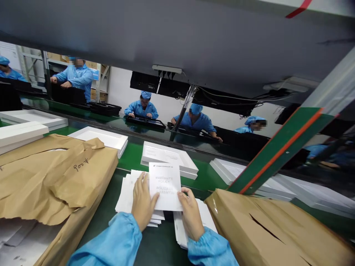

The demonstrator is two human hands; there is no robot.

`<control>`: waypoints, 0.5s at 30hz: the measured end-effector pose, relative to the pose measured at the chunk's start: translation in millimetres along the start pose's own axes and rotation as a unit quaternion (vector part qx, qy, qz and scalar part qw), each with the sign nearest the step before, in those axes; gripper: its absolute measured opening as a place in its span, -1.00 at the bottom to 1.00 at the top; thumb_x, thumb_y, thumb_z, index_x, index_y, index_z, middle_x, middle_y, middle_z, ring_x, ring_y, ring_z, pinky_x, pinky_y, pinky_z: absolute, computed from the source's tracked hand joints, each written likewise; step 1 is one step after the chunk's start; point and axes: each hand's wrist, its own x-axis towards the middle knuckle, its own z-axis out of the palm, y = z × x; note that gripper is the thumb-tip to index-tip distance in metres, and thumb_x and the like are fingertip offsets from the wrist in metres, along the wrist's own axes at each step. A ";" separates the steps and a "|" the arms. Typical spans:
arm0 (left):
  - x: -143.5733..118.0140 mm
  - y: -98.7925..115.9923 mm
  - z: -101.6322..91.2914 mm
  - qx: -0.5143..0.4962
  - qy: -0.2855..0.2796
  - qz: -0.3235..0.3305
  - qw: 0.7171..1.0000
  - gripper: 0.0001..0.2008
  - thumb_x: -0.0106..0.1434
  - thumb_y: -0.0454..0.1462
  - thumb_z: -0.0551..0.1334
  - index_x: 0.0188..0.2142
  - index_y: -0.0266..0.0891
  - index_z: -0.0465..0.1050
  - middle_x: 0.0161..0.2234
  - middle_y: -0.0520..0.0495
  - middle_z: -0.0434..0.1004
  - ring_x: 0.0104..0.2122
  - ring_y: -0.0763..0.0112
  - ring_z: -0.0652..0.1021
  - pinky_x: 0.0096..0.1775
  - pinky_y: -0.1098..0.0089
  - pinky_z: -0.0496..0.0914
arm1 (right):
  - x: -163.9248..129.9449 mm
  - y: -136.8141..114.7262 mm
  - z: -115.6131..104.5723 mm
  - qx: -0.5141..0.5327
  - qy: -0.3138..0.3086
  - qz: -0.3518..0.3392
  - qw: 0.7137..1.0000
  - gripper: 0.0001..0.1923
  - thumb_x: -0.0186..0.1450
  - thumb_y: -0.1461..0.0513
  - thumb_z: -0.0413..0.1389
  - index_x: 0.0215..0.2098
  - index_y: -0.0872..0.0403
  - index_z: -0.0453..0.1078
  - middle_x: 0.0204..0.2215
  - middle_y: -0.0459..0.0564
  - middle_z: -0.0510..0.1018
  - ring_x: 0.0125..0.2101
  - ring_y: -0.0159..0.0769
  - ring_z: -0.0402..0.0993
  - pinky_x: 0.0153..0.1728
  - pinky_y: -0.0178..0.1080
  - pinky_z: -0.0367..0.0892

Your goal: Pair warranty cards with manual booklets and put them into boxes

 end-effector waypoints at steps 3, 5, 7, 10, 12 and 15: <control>9.0 -7.0 1.3 -0.208 -0.055 -0.074 0.974 -0.45 0.05 -0.24 0.04 0.02 -0.40 -0.10 0.02 -0.26 0.01 0.00 0.27 0.11 -0.04 0.23 0.09 | -0.6 0.3 0.0 0.049 -0.007 -0.003 0.999 -0.86 0.10 0.16 -0.06 -0.41 0.01 0.03 -0.59 -0.17 0.34 -0.59 -0.40 0.28 -0.62 -0.38 0.14; 10.9 -10.3 3.4 -0.326 -0.150 -0.108 0.927 -0.53 0.06 -0.21 0.03 -0.06 -0.41 0.08 -0.06 -0.25 0.19 -0.08 0.29 0.25 -0.08 0.29 0.16 | -0.2 -2.6 0.7 0.041 -0.031 -0.003 0.999 -0.86 0.11 0.17 -0.07 -0.41 0.01 0.03 -0.58 -0.16 0.36 -0.57 -0.40 0.30 -0.59 -0.37 0.17; 9.8 -13.0 6.2 -0.390 -0.183 -0.151 0.890 -0.59 0.05 -0.18 0.03 -0.15 -0.43 0.21 -0.15 -0.24 0.31 -0.13 0.30 0.32 -0.08 0.33 0.17 | 1.8 -9.8 -3.3 0.006 -0.036 -0.016 0.999 -0.85 0.11 0.16 -0.08 -0.37 0.02 0.04 -0.53 -0.13 0.39 -0.53 -0.39 0.31 -0.53 -0.35 0.20; 6.1 -18.3 11.3 -0.437 -0.111 -0.222 0.865 -0.58 0.05 -0.16 0.05 -0.14 -0.39 0.21 -0.14 -0.19 0.31 -0.13 0.33 0.32 -0.07 0.34 0.16 | 1.8 -25.5 -22.5 -0.114 0.006 -0.057 0.992 -0.80 0.13 0.15 -0.13 -0.27 0.03 0.05 -0.41 -0.05 0.40 -0.40 -0.36 0.32 -0.40 -0.28 0.21; 4.1 -22.3 14.7 -0.458 -0.076 -0.245 0.851 -0.58 0.05 -0.15 0.05 -0.11 -0.33 0.19 -0.11 -0.15 0.29 -0.12 0.35 0.31 -0.07 0.34 0.16 | -6.4 -33.5 -40.6 -0.251 -0.003 -0.067 0.966 -0.75 0.13 0.13 -0.15 -0.23 0.05 0.08 -0.33 0.00 0.38 -0.30 -0.32 0.29 -0.32 -0.24 0.19; 3.0 -26.2 18.3 -0.460 -0.062 -0.252 0.849 -0.59 0.04 -0.15 0.07 -0.11 -0.28 0.20 -0.10 -0.12 0.28 -0.11 0.36 0.30 -0.06 0.34 0.14 | -32.7 -35.2 -63.6 -0.502 -0.072 -0.033 0.861 -0.59 0.02 0.12 -0.03 -0.15 0.05 0.15 -0.15 0.06 0.29 -0.10 -0.17 0.12 -0.18 -0.13 0.09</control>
